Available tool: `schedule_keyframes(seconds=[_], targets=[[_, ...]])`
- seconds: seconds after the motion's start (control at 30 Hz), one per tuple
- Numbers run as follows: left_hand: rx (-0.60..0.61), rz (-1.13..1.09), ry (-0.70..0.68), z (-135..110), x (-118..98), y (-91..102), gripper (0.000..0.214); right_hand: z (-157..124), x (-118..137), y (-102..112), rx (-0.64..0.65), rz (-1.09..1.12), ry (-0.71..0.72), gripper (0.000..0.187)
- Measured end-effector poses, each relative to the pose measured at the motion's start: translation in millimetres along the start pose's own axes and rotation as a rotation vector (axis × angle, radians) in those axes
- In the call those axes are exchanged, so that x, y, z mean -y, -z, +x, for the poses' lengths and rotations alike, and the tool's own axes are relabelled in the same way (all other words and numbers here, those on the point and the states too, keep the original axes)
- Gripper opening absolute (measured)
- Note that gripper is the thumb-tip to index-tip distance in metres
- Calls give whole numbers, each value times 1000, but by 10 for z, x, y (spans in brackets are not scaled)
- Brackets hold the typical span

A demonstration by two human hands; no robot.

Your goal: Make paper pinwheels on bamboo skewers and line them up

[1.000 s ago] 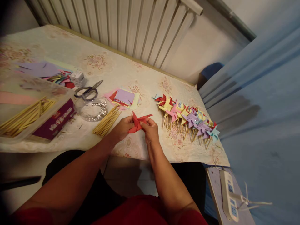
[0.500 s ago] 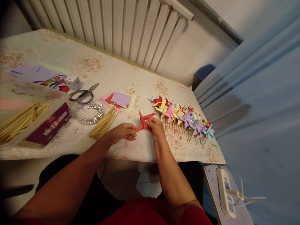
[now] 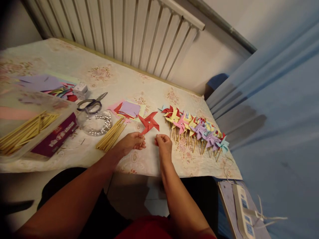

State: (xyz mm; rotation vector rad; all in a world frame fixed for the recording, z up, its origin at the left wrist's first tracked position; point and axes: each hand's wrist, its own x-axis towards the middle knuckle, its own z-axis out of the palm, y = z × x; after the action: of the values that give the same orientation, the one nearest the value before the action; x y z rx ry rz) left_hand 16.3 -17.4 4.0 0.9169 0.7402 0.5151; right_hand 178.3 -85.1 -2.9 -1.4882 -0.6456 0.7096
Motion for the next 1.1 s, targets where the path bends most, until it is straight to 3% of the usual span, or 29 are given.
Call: schedule_keyframes(seconds=[0.17, 0.3, 0.63, 1.1], targets=[[7, -39, -25, 41, 61, -10, 28, -110, 28, -218, 111, -103, 36, 25], [9, -43, -31, 78, 101, -13, 24, -112, 72, -320, 123, -140, 28, 28], [-13, -24, -14, 134, 174, -16, 23, -100, 28, -388, 59, -132, -19, 34], [7, -4, -15, 128, 172, -18, 24, -75, -1, -379, 73, -92, -51, 33]])
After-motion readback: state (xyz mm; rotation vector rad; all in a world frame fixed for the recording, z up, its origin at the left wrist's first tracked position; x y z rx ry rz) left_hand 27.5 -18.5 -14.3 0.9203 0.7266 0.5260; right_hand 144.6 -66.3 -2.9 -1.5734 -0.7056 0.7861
